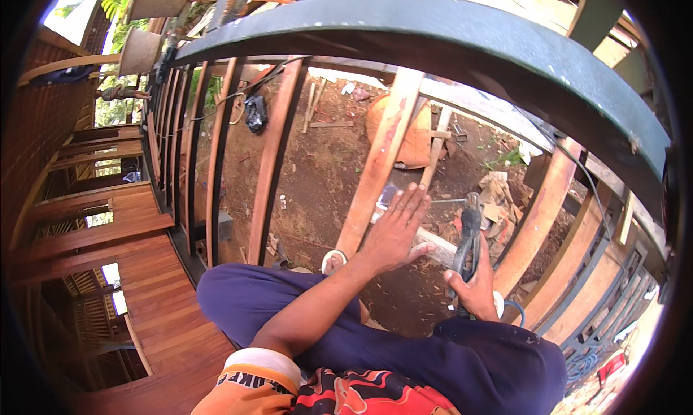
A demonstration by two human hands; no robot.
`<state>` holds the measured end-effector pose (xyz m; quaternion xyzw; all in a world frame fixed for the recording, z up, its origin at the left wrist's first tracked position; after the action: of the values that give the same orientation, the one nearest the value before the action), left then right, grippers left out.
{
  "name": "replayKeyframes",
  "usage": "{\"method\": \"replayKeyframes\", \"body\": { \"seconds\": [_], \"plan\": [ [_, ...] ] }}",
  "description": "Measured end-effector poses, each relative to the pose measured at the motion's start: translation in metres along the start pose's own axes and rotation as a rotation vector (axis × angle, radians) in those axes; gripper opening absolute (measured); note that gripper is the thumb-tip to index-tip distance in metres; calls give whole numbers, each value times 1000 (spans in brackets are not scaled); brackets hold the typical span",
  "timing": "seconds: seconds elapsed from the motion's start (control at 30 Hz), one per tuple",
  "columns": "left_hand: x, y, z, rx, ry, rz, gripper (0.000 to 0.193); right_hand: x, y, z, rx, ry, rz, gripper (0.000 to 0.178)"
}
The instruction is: The person welds metal frame components using a handheld welding tool, positioning pieces and applying welds to joints. The person repeatedly adjusts the frame and welds multiple joints while working on a partially assembled structure.
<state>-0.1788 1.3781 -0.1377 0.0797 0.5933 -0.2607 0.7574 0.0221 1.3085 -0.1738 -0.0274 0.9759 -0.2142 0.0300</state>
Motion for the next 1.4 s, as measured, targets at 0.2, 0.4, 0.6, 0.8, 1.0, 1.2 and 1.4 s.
{"method": "replayKeyframes", "body": {
  "seconds": [0.2,0.4,0.6,0.8,1.0,1.2,1.4],
  "plan": [
    [-1,3,-9,-23,-5,44,101,4,-3,13,-7,256,4,100],
    [6,-2,-13,-42,-4,72,101,4,-6,15,-48,67,-17,98],
    [8,-1,-13,-38,3,30,102,6,-7,23,12,114,-14,97],
    [18,-13,29,113,-106,-32,101,-14,-4,19,-3,30,167,97],
    [21,-13,45,145,-117,-88,100,-9,1,1,0,69,91,99],
    [13,-7,29,88,-66,-89,100,0,-4,8,5,11,33,102],
    [14,-6,21,65,-65,-54,100,3,-1,4,49,6,-14,102]
  ]
}}
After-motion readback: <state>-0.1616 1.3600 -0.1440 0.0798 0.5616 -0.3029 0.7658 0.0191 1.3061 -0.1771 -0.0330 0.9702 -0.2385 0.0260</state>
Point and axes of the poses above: each hand's wrist, its own y-axis towards the middle knuckle, its own x-axis out of the palm, z = x × y, the point moved 6 cm from there along y, towards the middle knuckle, and after that the axes turned 7 degrees about z, right-handed, at the moved point
